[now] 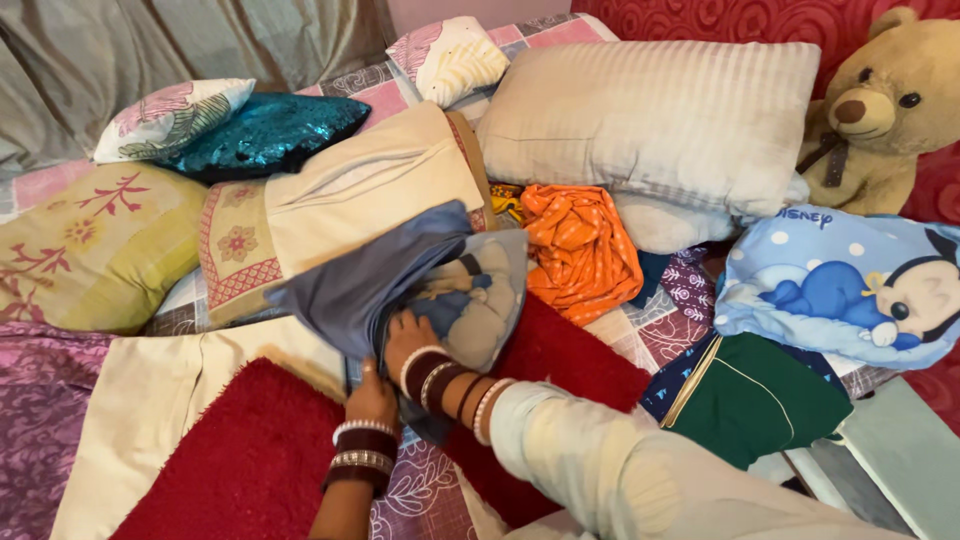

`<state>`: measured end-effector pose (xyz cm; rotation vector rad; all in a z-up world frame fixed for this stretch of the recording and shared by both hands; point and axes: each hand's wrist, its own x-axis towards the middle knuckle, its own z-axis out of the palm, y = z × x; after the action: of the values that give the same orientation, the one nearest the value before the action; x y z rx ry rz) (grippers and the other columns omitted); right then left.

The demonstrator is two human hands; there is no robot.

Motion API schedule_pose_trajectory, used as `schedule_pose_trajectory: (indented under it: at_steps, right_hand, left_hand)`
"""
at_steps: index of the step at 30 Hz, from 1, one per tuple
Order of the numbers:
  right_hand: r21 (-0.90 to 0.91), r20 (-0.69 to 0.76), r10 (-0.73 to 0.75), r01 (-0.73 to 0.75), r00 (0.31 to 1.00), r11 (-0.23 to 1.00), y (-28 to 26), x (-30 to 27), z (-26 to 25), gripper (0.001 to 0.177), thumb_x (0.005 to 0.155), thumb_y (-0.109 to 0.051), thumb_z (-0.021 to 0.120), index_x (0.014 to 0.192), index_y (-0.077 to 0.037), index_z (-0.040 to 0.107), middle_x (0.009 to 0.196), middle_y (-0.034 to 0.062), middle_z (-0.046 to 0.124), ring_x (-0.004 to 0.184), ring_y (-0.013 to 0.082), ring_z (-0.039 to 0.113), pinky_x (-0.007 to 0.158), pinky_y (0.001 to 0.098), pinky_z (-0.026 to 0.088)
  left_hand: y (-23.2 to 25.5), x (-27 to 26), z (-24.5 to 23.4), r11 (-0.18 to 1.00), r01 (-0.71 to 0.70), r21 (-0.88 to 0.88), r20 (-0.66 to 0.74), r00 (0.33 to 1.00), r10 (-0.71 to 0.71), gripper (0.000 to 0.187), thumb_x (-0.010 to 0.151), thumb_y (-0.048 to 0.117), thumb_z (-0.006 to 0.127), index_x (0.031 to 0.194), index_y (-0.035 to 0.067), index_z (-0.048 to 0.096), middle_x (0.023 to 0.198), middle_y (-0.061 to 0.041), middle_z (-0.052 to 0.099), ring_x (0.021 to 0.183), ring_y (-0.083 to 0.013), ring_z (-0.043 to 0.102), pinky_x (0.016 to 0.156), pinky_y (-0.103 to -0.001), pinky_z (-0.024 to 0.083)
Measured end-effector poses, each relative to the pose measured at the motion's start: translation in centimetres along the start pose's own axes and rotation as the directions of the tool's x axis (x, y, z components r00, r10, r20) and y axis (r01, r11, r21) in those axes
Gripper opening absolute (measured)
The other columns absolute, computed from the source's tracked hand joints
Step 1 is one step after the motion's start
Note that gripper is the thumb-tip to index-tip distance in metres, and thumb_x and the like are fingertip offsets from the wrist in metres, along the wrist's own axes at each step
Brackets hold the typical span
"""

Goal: The person arranges various pillows and textiles on a bed. They handle a sequined pillow, a red cushion, and several patterned pillowcases, placing them among other bedding items.

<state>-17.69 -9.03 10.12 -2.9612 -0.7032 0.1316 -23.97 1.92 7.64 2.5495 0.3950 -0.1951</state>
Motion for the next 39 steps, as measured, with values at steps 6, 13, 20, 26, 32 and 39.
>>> schedule_pose_trajectory:
  at_steps: [6, 13, 20, 26, 32, 39]
  right_hand:
    - [0.146, 0.246, -0.256, 0.225, 0.935, 0.963, -0.1, -3.4, 1.7, 0.064, 0.087, -0.043, 0.073, 0.136, -0.003, 0.06, 0.149, 0.0256, 0.043, 0.141, 0.0445, 0.034, 0.114, 0.0521, 0.03]
    - [0.53, 0.034, -0.099, 0.066, 0.994, 0.845, 10.4, -0.6, 3.5, 0.035, 0.094, -0.036, 0.061, 0.116, -0.014, 0.077, 0.119, 0.0143, 0.076, 0.11, 0.0327, 0.069, 0.099, 0.0423, 0.052]
    - [0.653, -0.023, 0.482, -0.352, 0.876, 0.67, 22.0, -3.2, 5.3, 0.11, 0.07, -0.048, 0.09, 0.152, -0.002, 0.034, 0.154, 0.0267, 0.042, 0.14, 0.0419, 0.042, 0.113, 0.0432, 0.036]
    - [0.899, 0.319, 0.368, -0.401, 0.874, 0.175, 19.8, 0.7, 7.3, 0.12, 0.072, -0.055, 0.089, 0.154, 0.008, 0.029, 0.153, 0.0256, 0.047, 0.141, 0.0324, 0.051, 0.116, 0.0385, 0.043]
    - [0.975, 0.12, 0.109, -0.138, 0.987, 0.175, 12.3, 2.5, 1.4, 0.095, 0.064, -0.034, 0.088, 0.145, 0.0, 0.05, 0.133, 0.0183, 0.068, 0.122, 0.0287, 0.064, 0.106, 0.0361, 0.048]
    - [0.285, -0.457, -0.074, 0.225, 0.886, 0.932, 11.0, 0.8, -23.9, 0.073, 0.065, -0.025, 0.083, 0.135, -0.019, 0.063, 0.117, 0.0198, 0.067, 0.103, 0.0396, 0.066, 0.088, 0.0473, 0.053]
  left_hand:
    - [-4.8, 0.4, 0.1, 0.966, -0.091, 0.244, 0.24, 0.97, 0.03, 0.048, 0.09, 0.029, 0.059, 0.134, 0.009, 0.057, 0.105, -0.026, 0.071, 0.098, -0.044, 0.069, 0.087, -0.054, 0.054]
    - [6.4, 1.1, -7.3, 0.929, -0.088, 0.36, 0.043, 0.996, 0.077, 0.047, 0.092, 0.045, 0.064, 0.122, 0.009, 0.066, 0.116, -0.023, 0.072, 0.111, -0.0409, 0.068, 0.096, -0.051, 0.056]
    - [4.1, 7.0, 2.9, 0.959, -0.06, 0.279, -0.023, 0.997, 0.069, 0.044, 0.088, 0.032, 0.069, 0.121, 0.004, 0.063, 0.123, -0.023, 0.067, 0.115, -0.042, 0.065, 0.097, -0.049, 0.055]
    - [0.5, 6.9, 3.2, 0.969, 0.167, 0.181, -0.069, 0.985, -0.157, 0.034, 0.093, 0.019, 0.057, 0.124, 0.007, 0.066, 0.118, -0.025, 0.071, 0.11, -0.045, 0.068, 0.093, -0.053, 0.056]
    - [2.1, 7.3, -1.0, 0.986, 0.145, -0.077, -0.105, 0.983, -0.153, 0.041, 0.089, 0.031, 0.062, 0.118, 0.002, 0.068, 0.109, -0.034, 0.069, 0.104, -0.0506, 0.065, 0.093, -0.055, 0.052]
    - [7.9, 14.9, -1.2, 0.658, -0.022, -0.752, -0.02, 1.0, 0.01, 0.044, 0.089, 0.032, 0.07, 0.119, 0.0, 0.066, 0.114, -0.028, 0.069, 0.098, -0.0415, 0.065, 0.088, -0.052, 0.052]
